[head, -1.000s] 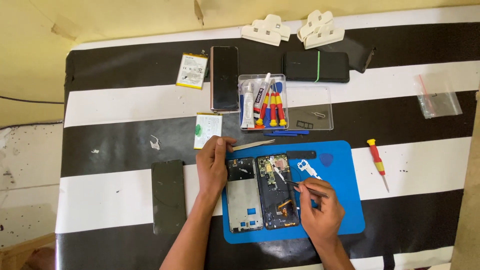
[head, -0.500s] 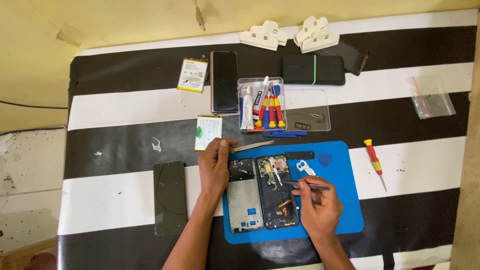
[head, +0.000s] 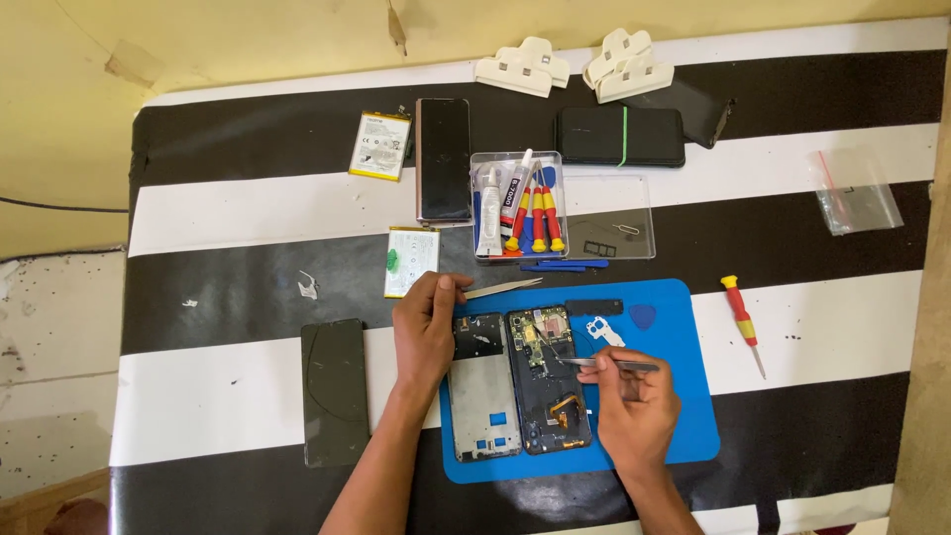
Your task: Testing and reconnecting internal ribbon cables and components during a mobile phone repair process.
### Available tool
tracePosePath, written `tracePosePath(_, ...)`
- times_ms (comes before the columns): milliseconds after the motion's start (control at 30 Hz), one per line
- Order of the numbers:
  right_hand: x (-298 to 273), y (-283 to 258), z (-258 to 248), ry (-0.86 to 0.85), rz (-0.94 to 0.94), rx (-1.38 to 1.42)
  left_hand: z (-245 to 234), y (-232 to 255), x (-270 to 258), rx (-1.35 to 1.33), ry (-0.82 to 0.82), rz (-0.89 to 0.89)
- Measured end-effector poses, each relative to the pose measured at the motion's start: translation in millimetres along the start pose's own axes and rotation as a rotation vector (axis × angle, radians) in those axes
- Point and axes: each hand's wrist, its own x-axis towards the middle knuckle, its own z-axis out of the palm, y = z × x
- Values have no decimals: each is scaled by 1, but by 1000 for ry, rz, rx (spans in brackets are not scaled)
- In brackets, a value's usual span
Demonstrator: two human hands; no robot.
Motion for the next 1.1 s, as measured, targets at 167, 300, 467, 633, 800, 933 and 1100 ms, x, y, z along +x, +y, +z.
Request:
tracePosePath(167, 5, -10, -2, 54, 115, 21, 0, 0, 0, 1, -2, 5)
tracePosePath(300, 6, -12, -3, 110, 187, 90, 0, -2, 0, 13, 0, 30)
tracePosePath(467, 3, -16, -5, 101, 65, 79, 1, -1, -1, 32, 3, -5)
tracePosePath(633, -7, -4, -5, 46, -292, -25, 0, 0, 0, 36, -5, -15)
tracePosePath(800, -7, 5, -9, -70, -667, -154, 0, 1, -1, 26, 2, -17)
tracePosePath(933, -9, 2, -10, -100, -756, -217, 1, 0, -1, 23, 10, 5)
tracePosePath(1100, -12, 15, -15, -93, -648, -235, 1, 0, -1, 11, -3, -21)
